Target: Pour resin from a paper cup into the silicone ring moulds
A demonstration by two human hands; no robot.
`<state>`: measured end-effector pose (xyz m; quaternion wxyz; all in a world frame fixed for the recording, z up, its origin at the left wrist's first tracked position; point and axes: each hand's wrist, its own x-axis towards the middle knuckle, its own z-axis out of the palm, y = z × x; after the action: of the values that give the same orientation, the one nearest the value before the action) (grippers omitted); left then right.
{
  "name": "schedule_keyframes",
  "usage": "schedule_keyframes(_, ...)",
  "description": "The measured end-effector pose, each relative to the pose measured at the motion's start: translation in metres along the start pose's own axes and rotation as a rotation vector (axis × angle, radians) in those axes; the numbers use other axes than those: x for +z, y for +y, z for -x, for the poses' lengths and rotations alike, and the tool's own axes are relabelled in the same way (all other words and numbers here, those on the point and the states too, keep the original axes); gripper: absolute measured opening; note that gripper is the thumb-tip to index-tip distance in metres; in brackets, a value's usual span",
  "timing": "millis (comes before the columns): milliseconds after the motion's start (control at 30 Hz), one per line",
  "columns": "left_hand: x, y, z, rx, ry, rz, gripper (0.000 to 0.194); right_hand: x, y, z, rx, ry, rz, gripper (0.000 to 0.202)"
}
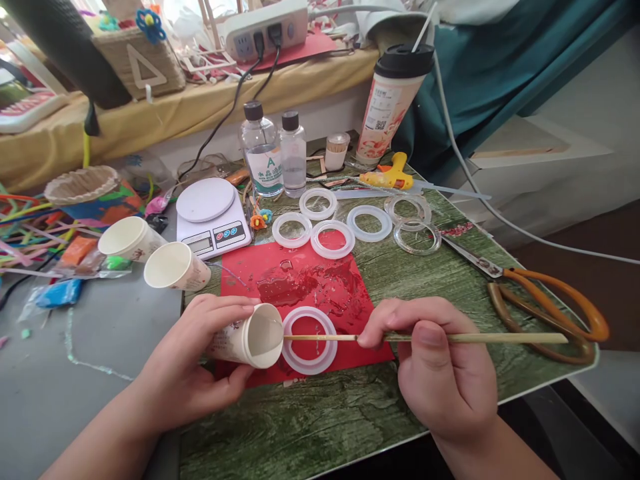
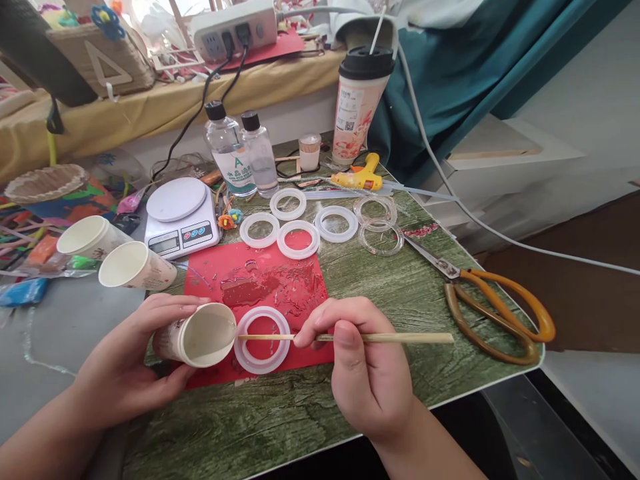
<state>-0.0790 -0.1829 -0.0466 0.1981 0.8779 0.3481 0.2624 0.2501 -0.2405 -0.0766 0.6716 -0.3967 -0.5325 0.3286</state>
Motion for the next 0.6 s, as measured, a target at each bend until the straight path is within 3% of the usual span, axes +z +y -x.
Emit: schedule_keyframes(600,-0.0013,-0.0003,-0.0022,0.022,-0.02,-0.043,0.058,0.0003,0.0053,0.0018,-0.044,-0.039,-0.048,0.024)
